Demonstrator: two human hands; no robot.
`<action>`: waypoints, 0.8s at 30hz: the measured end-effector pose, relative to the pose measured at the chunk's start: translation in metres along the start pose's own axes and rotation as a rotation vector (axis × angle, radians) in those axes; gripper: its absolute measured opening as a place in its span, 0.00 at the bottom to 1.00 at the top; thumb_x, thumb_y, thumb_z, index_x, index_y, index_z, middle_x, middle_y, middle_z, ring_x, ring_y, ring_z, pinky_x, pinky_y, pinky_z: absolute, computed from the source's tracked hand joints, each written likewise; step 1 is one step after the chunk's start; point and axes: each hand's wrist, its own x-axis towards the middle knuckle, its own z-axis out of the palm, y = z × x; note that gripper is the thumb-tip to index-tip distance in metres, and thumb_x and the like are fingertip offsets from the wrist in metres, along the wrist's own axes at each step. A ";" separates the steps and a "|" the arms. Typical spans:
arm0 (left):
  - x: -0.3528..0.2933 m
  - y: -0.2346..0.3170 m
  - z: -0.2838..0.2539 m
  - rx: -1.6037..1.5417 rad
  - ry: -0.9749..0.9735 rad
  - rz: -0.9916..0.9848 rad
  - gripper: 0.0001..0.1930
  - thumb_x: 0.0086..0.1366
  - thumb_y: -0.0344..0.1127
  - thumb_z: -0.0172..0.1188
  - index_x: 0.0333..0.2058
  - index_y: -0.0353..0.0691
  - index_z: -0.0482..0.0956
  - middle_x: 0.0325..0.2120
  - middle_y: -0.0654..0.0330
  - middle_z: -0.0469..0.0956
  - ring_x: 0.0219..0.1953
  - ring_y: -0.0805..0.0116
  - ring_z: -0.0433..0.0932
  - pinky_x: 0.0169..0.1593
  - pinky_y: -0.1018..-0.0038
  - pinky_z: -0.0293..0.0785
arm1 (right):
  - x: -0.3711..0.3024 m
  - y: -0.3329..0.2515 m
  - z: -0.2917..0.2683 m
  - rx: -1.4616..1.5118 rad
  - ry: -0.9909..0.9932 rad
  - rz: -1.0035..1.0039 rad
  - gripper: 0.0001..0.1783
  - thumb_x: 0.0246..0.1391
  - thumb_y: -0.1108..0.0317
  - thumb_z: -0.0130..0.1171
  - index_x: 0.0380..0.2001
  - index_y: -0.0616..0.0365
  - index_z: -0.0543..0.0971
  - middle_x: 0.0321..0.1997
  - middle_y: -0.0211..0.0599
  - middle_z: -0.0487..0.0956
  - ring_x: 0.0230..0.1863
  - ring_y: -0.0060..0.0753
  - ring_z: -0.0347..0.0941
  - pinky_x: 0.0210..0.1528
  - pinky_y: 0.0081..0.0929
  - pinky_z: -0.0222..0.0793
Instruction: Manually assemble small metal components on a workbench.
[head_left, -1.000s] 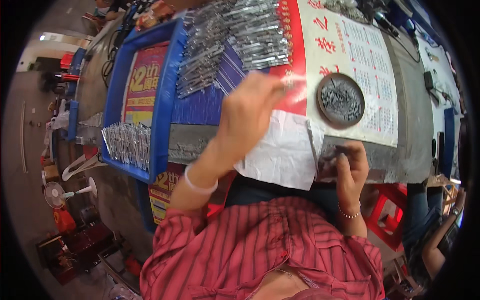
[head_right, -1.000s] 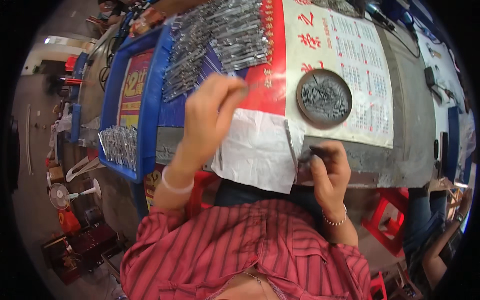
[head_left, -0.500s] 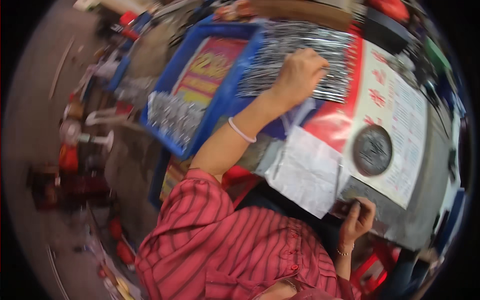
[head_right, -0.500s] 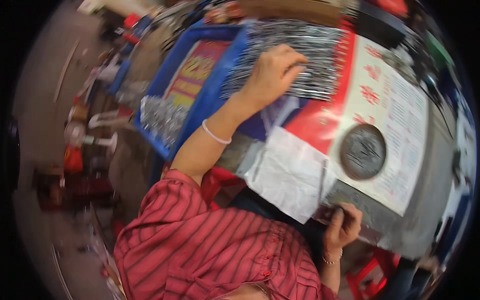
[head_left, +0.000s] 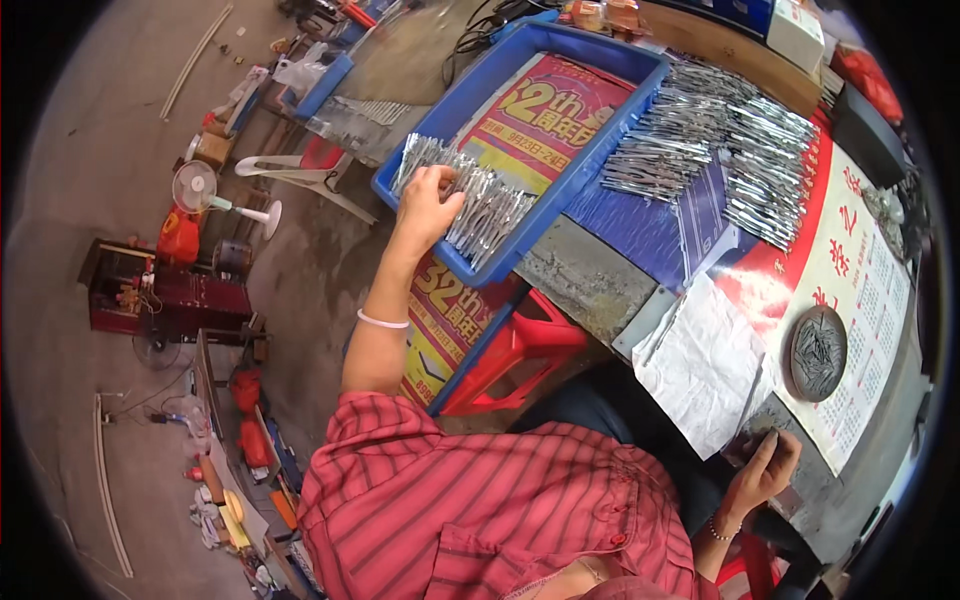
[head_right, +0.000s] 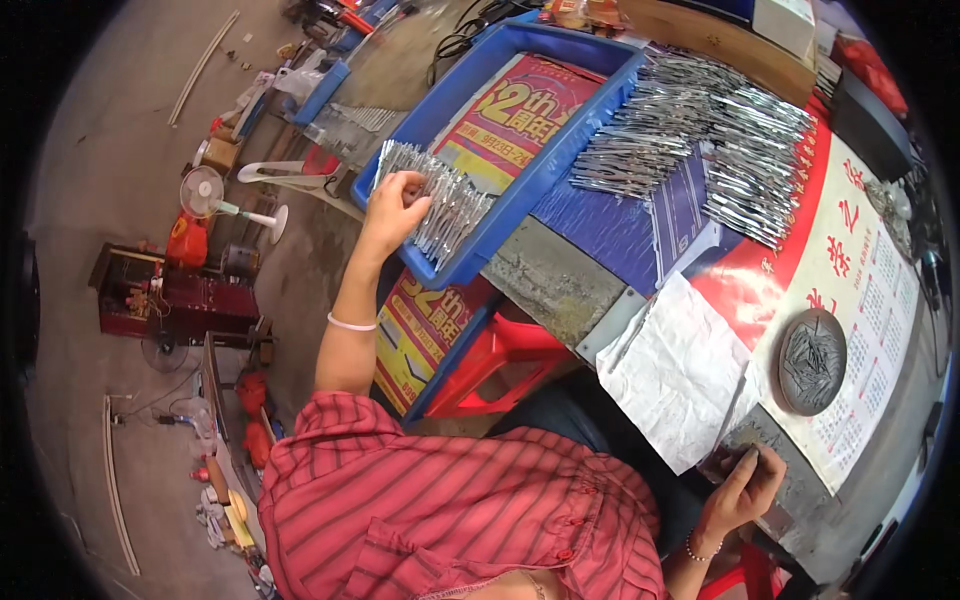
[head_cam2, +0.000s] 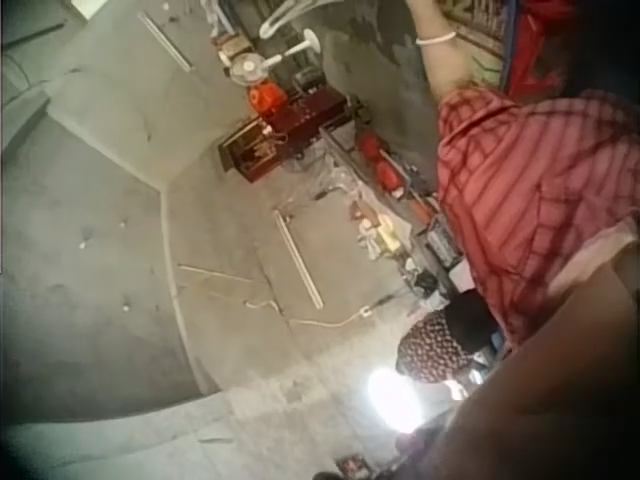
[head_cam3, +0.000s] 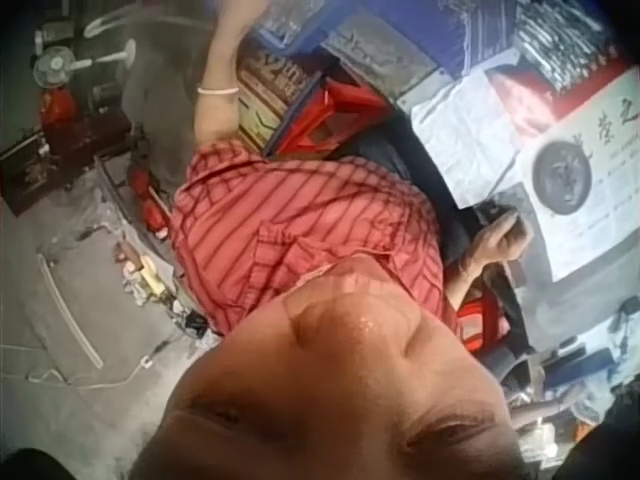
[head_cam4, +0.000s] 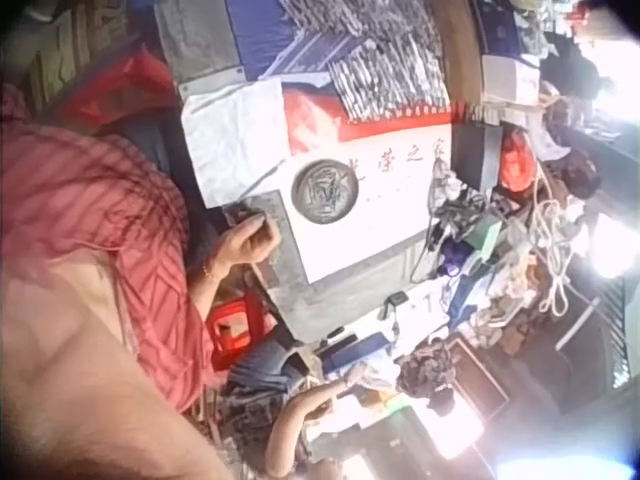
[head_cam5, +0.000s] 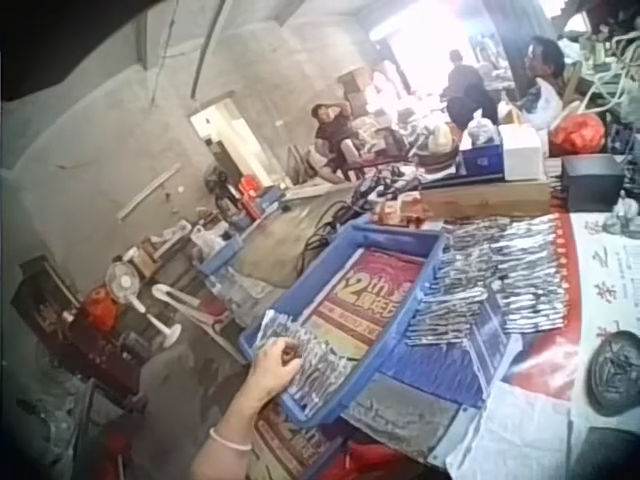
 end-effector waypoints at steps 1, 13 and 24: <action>0.002 0.000 -0.001 -0.009 -0.046 -0.033 0.14 0.52 0.32 0.61 0.37 0.33 0.75 0.31 0.51 0.75 0.33 0.57 0.78 0.41 0.67 0.74 | 0.000 -0.001 -0.001 -0.005 -0.005 0.004 0.03 0.61 0.75 0.48 0.35 0.64 0.70 0.28 0.32 0.70 0.23 0.17 0.63 0.26 0.14 0.61; 0.003 0.002 -0.012 -0.032 -0.156 -0.027 0.03 0.57 0.28 0.56 0.28 0.35 0.73 0.21 0.60 0.73 0.25 0.74 0.71 0.32 0.75 0.69 | 0.064 -0.035 -0.027 -0.357 -0.133 -0.129 0.02 0.52 0.80 0.54 0.31 0.65 0.72 0.25 0.33 0.72 0.28 0.19 0.67 0.33 0.19 0.65; -0.027 0.041 -0.022 -0.514 0.268 0.076 0.06 0.60 0.24 0.57 0.35 0.38 0.70 0.30 0.63 0.73 0.28 0.77 0.71 0.35 0.81 0.69 | 0.170 -0.017 -0.027 -0.793 -0.487 -0.299 0.09 0.47 0.73 0.58 0.32 0.62 0.71 0.34 0.49 0.73 0.37 0.54 0.71 0.39 0.41 0.67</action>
